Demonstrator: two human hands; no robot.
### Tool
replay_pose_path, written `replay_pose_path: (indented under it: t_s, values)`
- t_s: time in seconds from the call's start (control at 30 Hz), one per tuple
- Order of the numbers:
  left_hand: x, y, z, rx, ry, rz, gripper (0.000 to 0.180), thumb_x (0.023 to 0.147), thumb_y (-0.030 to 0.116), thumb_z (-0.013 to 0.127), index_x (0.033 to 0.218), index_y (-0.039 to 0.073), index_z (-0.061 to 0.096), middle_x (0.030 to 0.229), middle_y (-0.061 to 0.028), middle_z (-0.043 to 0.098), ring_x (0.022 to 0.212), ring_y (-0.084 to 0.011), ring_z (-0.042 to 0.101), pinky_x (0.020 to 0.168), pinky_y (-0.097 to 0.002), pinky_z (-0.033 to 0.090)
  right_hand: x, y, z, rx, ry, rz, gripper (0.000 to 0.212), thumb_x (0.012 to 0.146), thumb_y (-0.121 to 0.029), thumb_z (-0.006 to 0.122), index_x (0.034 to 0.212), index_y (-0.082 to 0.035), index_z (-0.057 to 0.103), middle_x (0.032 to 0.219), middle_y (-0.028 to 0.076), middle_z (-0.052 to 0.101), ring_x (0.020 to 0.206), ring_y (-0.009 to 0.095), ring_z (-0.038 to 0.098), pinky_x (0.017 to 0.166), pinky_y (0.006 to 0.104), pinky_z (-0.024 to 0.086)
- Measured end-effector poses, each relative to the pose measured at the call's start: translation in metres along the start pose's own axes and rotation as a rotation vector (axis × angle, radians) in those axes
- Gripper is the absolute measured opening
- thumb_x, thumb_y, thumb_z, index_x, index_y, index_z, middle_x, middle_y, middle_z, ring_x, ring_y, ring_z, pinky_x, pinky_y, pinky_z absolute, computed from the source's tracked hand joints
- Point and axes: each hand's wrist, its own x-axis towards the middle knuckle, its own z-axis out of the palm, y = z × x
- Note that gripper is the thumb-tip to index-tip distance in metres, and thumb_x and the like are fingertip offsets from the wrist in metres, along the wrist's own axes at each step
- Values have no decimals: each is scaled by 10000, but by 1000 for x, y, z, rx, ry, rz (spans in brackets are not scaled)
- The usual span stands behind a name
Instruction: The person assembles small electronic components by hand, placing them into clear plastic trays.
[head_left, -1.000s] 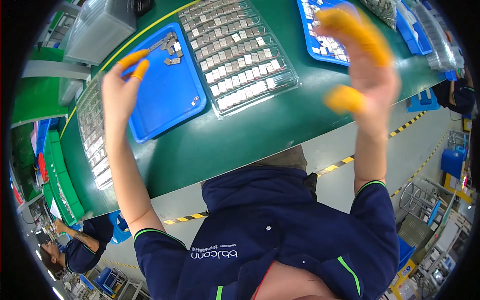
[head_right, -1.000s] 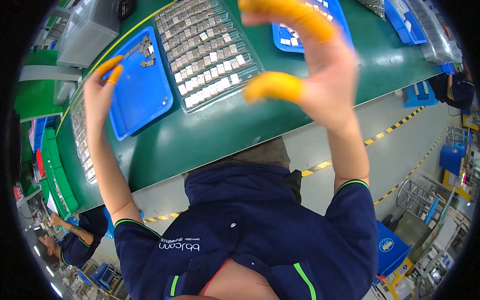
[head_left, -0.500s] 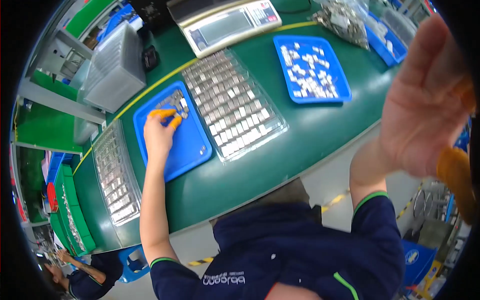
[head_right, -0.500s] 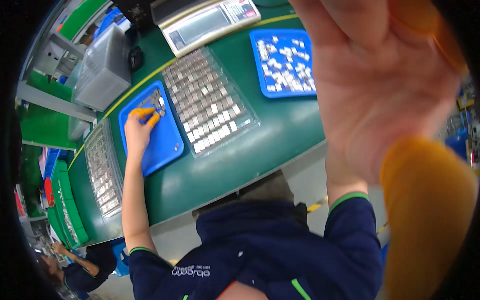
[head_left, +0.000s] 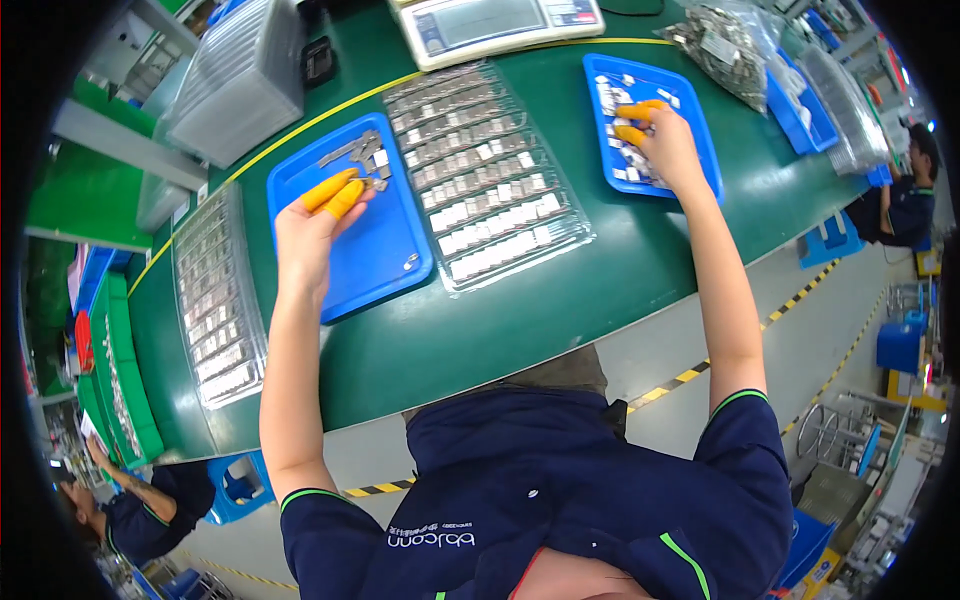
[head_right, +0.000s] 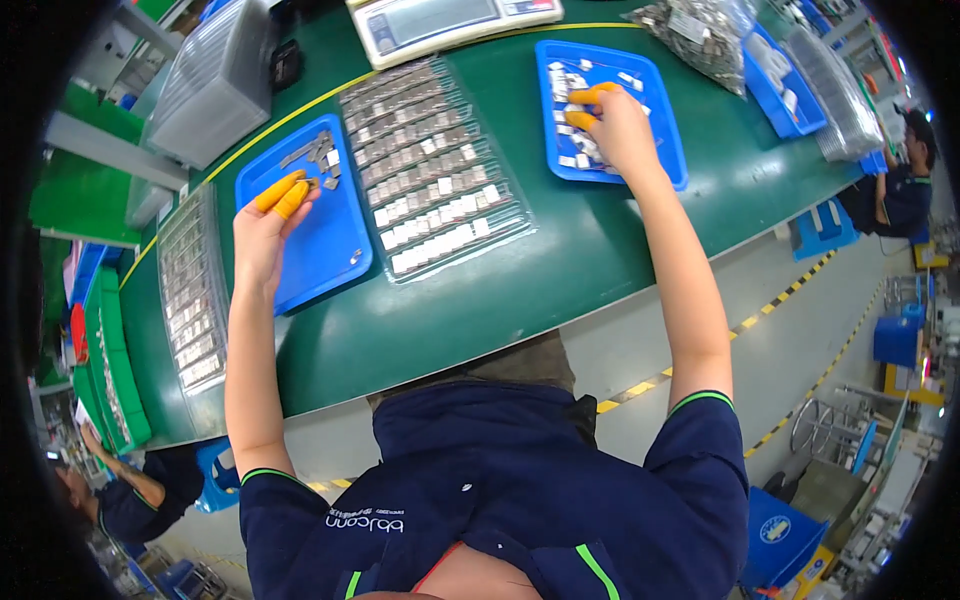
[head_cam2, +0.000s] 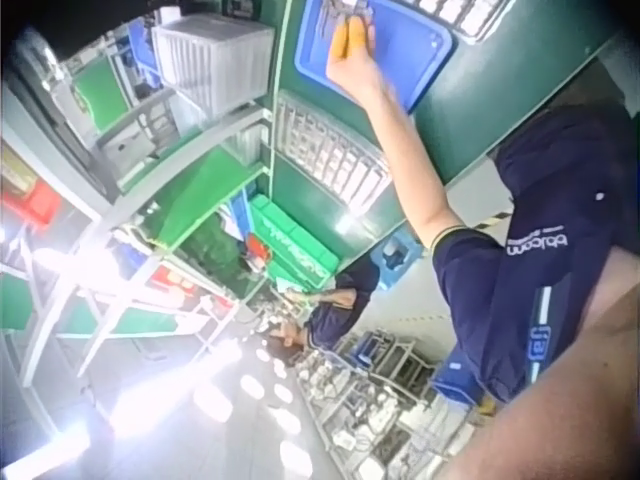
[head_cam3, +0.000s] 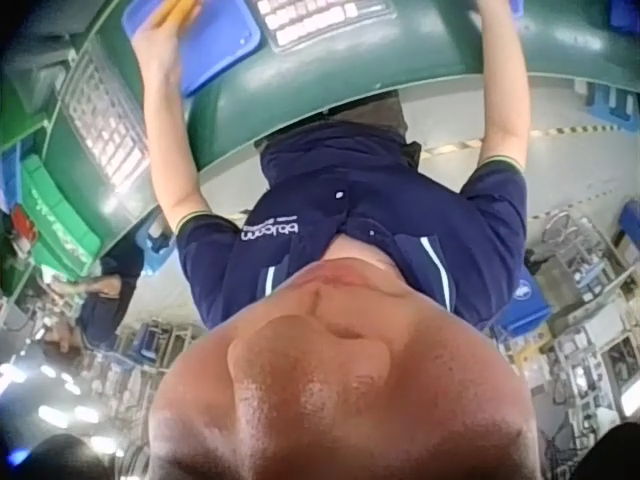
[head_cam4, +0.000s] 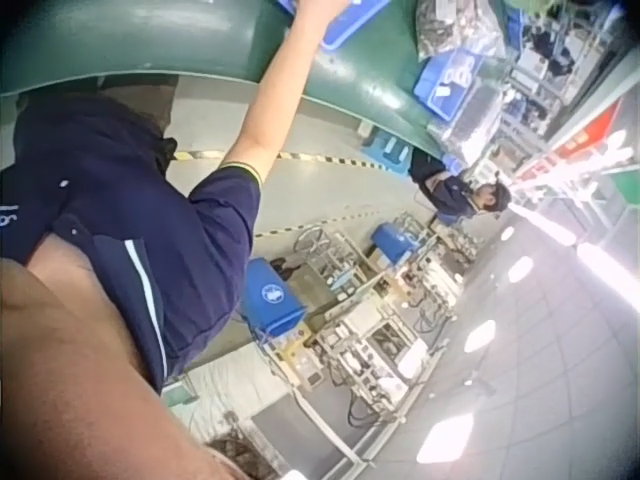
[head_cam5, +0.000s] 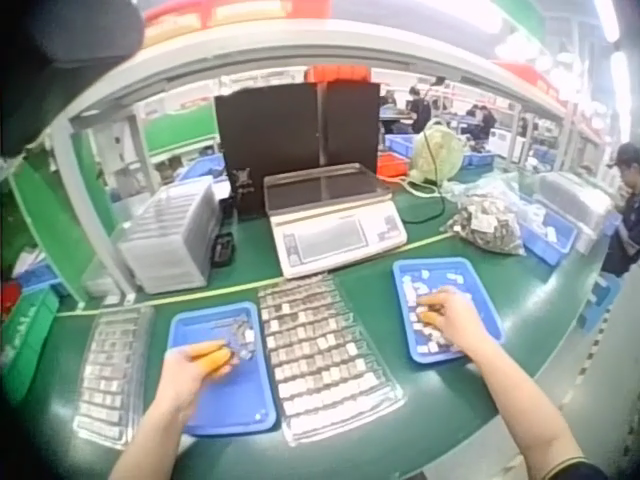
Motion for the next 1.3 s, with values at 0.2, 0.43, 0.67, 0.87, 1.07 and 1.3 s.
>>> replay_pose_path:
  t_s: [0.2, 0.43, 0.67, 0.87, 1.07, 1.3]
  values:
    - [-13, 0, 0, -111, -59, -111, 261, 872, 43, 523, 1113, -49, 559, 1047, -167, 618, 911, -238, 641, 741, -248, 531, 6, 1, -5, 122, -44, 211, 220, 724, -160, 709, 926, -73, 693, 834, 94, 667, 726, 240, 628, 699, 306, 483]
    - [-19, -5, 8, -109, -118, -54, 265, 845, 46, 573, 1099, -27, 580, 995, -123, 640, 882, -199, 642, 714, -237, 519, 12, -24, -15, 219, 348, 33, 220, 705, -81, 720, 915, -25, 684, 876, 93, 683, 812, 159, 651, 749, 268, 485]
    - [-35, -12, 28, -292, -206, -127, 266, 830, 42, 600, 1079, -46, 567, 993, -146, 631, 890, -212, 642, 717, -227, 529, -31, -153, 5, 1031, -142, 75, 254, 706, -31, 729, 944, 20, 655, 881, 94, 673, 802, 129, 642, 761, 244, 516]
    - [-35, -15, 31, -278, -225, -124, 262, 824, 12, 593, 1073, -65, 560, 1000, -160, 626, 891, -232, 644, 725, -235, 537, -50, -172, 32, 1127, -248, 108, 180, 705, 18, 712, 878, 37, 664, 848, 87, 673, 766, 129, 638, 724, 236, 515]
    - [-37, -14, 31, -249, -210, -117, 245, 810, 3, 612, 1045, -61, 584, 970, -146, 641, 862, -215, 650, 716, -237, 534, -52, -169, 36, 1012, -292, 64, 191, 697, 2, 724, 877, 31, 668, 836, 82, 674, 753, 120, 633, 710, 235, 512]
    - [-39, -16, 32, -151, -299, 4, 204, 794, 32, 648, 977, -54, 624, 883, -133, 660, 770, -186, 656, 689, -231, 526, -49, -163, 29, 1068, -463, 79, 233, 669, -12, 750, 887, 16, 674, 835, 67, 666, 752, 118, 622, 724, 236, 502]
